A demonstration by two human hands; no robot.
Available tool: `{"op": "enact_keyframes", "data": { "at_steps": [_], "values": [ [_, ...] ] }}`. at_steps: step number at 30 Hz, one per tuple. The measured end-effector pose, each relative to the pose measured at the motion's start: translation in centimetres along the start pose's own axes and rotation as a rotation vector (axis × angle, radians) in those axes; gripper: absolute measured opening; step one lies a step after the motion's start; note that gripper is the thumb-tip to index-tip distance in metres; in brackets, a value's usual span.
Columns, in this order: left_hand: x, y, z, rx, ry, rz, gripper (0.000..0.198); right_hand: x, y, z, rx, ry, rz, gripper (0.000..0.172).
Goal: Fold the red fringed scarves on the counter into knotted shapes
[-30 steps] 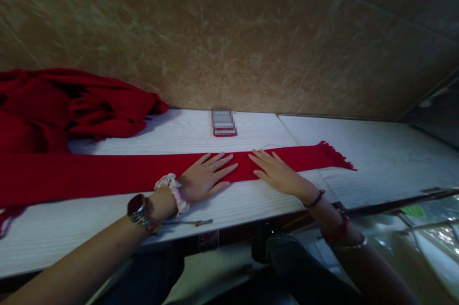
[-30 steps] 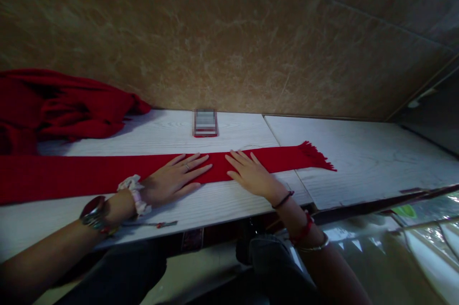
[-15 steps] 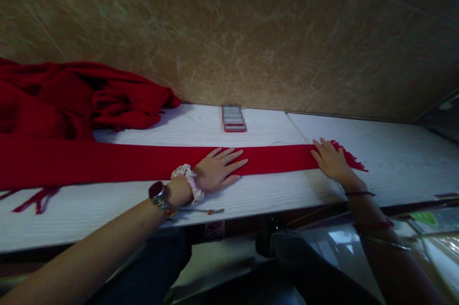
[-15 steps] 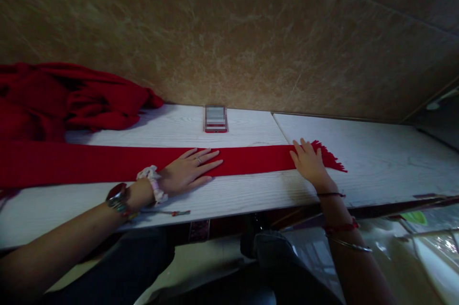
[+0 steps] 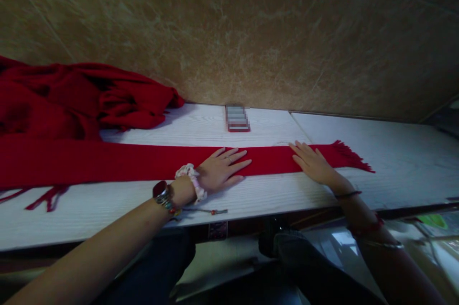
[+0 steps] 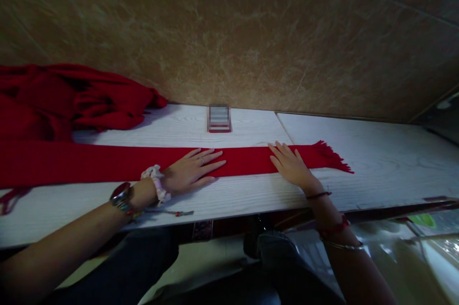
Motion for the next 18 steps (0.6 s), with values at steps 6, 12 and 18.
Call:
{"op": "enact_keyframes", "data": {
  "at_steps": [6, 12, 18],
  "values": [
    [0.1, -0.4, -0.3, -0.022, -0.027, -0.008, 0.048, 1.1, 0.1, -0.4, -0.031, -0.021, 0.13, 0.049],
    [0.2, -0.7, -0.8, -0.053, 0.003, -0.013, 0.05, -5.2, -0.5, -1.9, 0.099, -0.087, -0.049, 0.053],
    [-1.0, 0.3, -0.6, -0.092, 0.092, -0.061, 0.049, -5.5, -1.0, -0.8, -0.075, -0.096, -0.149, 0.051]
  ]
}}
Point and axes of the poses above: each hand's wrist, its own y-axis away from the middle knuckle, its own z-axis out of the palm, x = y × z, the point moved 2 cm from there along -y, towards the middle knuckle, and after that the axes turned 1 degree about -z, right-handed, at the moved point
